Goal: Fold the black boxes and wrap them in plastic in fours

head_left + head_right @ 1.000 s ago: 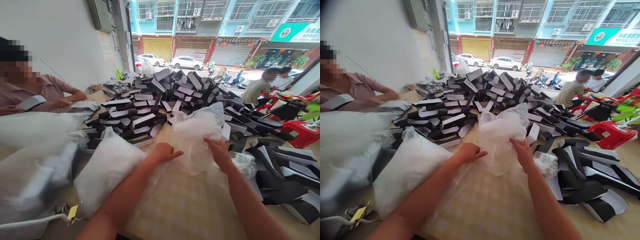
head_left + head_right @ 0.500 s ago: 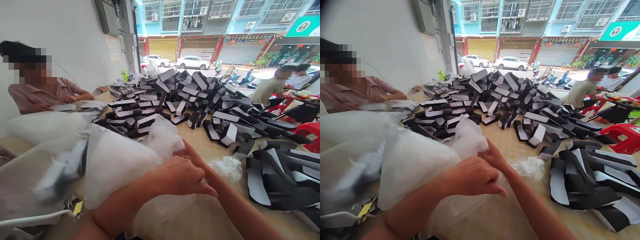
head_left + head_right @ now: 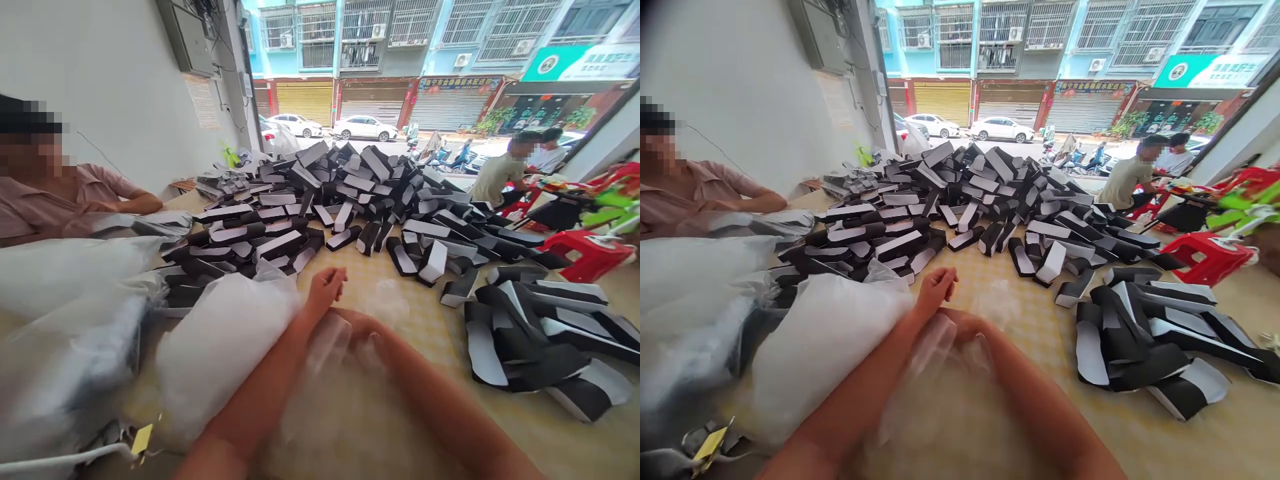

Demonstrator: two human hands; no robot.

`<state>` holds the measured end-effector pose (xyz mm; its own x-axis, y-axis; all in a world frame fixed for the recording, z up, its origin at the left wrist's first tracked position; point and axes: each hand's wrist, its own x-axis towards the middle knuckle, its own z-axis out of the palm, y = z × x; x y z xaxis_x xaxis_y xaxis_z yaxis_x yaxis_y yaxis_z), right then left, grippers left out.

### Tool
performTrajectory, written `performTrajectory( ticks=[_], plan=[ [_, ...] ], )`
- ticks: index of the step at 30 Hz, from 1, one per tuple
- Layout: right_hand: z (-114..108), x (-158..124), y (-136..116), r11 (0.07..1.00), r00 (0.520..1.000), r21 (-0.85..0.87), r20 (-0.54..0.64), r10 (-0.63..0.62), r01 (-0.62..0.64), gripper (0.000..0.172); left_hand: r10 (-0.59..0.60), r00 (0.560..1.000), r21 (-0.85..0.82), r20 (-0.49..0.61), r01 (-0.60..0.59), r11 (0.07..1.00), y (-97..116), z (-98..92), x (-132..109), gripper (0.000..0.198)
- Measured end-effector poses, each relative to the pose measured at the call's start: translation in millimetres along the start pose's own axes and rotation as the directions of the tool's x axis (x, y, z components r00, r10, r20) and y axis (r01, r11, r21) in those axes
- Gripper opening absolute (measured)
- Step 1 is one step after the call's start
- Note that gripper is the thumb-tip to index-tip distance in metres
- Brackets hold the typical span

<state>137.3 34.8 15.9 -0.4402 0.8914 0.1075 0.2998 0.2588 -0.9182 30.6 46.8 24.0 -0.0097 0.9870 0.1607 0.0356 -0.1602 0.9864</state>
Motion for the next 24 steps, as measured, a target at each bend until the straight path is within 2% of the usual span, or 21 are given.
performTrajectory(
  ticks=[1,2,4,5,6,7,9,10,12,14,16,18,21,23,24],
  plan=[
    [-11,-7,1,0.999,0.995,0.045,0.095,0.012,-0.016,0.041,-0.020,0.996,-0.068,-0.085,0.015,0.998,-9,-4.7,3,0.048],
    [-22,-13,1,0.995,0.981,0.086,0.192,0.024,-0.041,0.046,-0.033,0.992,-0.087,-0.118,0.022,0.996,-17,-9.3,6,0.048],
    [-43,-22,0,0.983,0.944,0.155,0.327,0.046,-0.102,0.054,-0.060,0.990,-0.107,-0.129,0.046,0.993,-30,-16.6,10,0.045],
    [-55,-25,0,0.977,0.937,0.171,0.343,0.061,-0.126,0.056,-0.076,0.989,-0.116,-0.127,0.062,0.991,-35,-19.1,12,0.044],
    [-67,-28,0,0.978,0.947,0.160,0.310,0.079,-0.134,0.058,-0.092,0.989,-0.124,-0.117,0.077,0.989,-39,-20.8,13,0.044],
    [-80,-31,0,0.986,0.969,0.110,0.230,0.094,-0.122,0.056,-0.104,0.989,-0.128,-0.102,0.090,0.988,-42,-21.8,14,0.043],
    [-104,-37,3,0.992,0.996,-0.085,0.007,0.090,-0.090,0.049,-0.117,0.989,-0.136,-0.086,0.105,0.985,-45,-22.7,14,0.042],
    [-115,-40,6,0.970,0.990,-0.226,-0.125,0.065,-0.092,0.046,-0.122,0.988,-0.145,-0.090,0.108,0.983,-46,-22.9,14,0.042],
    [-133,-46,14,0.861,0.939,-0.473,-0.343,0.017,-0.188,0.048,-0.122,0.987,-0.173,-0.107,0.103,0.980,-46,-23.1,14,0.041],
    [-142,-48,26,0.773,0.896,-0.548,-0.441,0.056,-0.318,0.053,-0.101,0.991,-0.190,-0.091,0.082,0.978,-45,-22.7,14,0.041],
    [-142,-45,37,0.779,0.895,-0.505,-0.419,0.154,-0.371,0.043,-0.079,0.997,-0.189,-0.015,0.075,0.979,-45,-21.4,14,0.043],
    [-134,-34,47,0.857,0.912,-0.390,-0.363,0.192,-0.336,0.028,-0.075,0.994,-0.182,0.076,0.088,0.979,-46,-19.6,13,0.045],
    [-110,-12,55,0.981,0.907,-0.003,-0.381,0.179,-0.195,0.033,-0.081,0.984,-0.189,0.157,0.110,0.976,-48,-17.3,12,0.057],
    [-92,3,56,0.969,0.904,0.225,-0.384,0.187,-0.105,0.041,-0.098,0.979,-0.201,0.179,0.134,0.970,-50,-17.0,11,0.073],
    [-84,9,57,0.959,0.908,0.269,-0.374,0.187,-0.087,0.044,-0.110,0.975,-0.204,0.193,0.149,0.967,-50,-17.2,11,0.078]
  ],
)
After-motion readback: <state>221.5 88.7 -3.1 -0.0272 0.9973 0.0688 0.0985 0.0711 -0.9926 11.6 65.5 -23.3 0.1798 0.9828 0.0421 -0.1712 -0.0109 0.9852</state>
